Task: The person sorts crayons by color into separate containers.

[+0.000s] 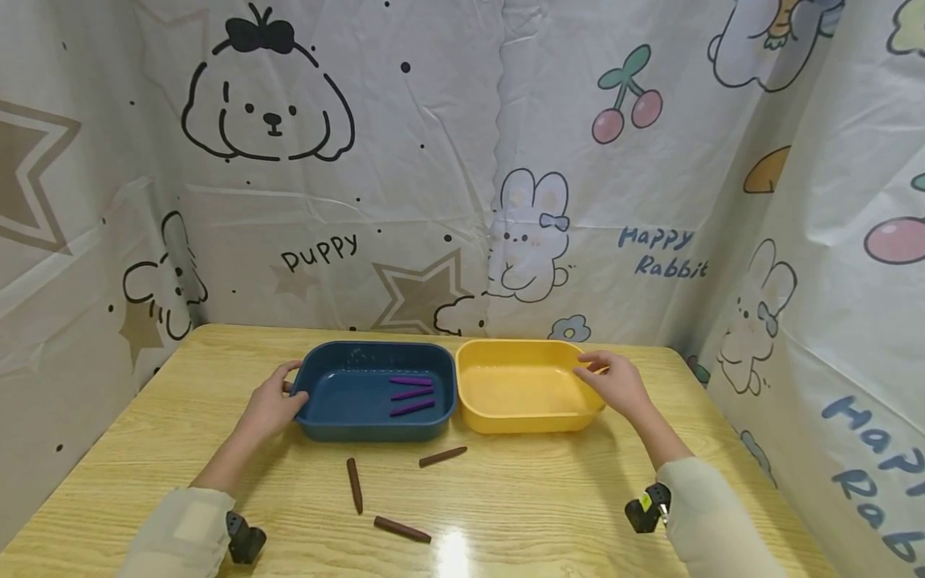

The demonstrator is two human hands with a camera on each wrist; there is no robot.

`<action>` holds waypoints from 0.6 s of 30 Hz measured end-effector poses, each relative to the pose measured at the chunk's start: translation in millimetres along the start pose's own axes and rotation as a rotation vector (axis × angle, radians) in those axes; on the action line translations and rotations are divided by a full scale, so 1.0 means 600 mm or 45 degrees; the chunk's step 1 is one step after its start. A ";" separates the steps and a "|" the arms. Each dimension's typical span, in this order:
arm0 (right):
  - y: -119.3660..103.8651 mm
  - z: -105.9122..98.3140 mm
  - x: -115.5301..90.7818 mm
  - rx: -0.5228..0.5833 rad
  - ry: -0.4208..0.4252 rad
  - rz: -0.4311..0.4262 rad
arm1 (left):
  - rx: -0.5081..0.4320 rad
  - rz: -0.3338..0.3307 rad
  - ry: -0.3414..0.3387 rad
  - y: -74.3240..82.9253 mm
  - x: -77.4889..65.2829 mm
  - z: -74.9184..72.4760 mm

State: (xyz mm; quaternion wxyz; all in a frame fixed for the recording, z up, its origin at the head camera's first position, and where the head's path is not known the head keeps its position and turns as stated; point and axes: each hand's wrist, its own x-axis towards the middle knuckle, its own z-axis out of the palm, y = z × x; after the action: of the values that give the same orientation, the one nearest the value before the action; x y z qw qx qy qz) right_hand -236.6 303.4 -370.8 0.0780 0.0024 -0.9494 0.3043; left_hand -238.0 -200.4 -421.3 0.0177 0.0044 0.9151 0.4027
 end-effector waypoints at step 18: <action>0.065 0.030 -0.017 0.123 0.047 0.222 | -0.008 -0.002 0.009 -0.002 0.002 0.002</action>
State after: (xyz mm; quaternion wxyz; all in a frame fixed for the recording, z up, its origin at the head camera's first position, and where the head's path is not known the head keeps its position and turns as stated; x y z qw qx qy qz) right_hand -231.4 324.1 -409.4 0.0684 -0.0820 -0.9287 0.3552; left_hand -239.0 -200.6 -423.1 0.0146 0.0022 0.9140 0.4055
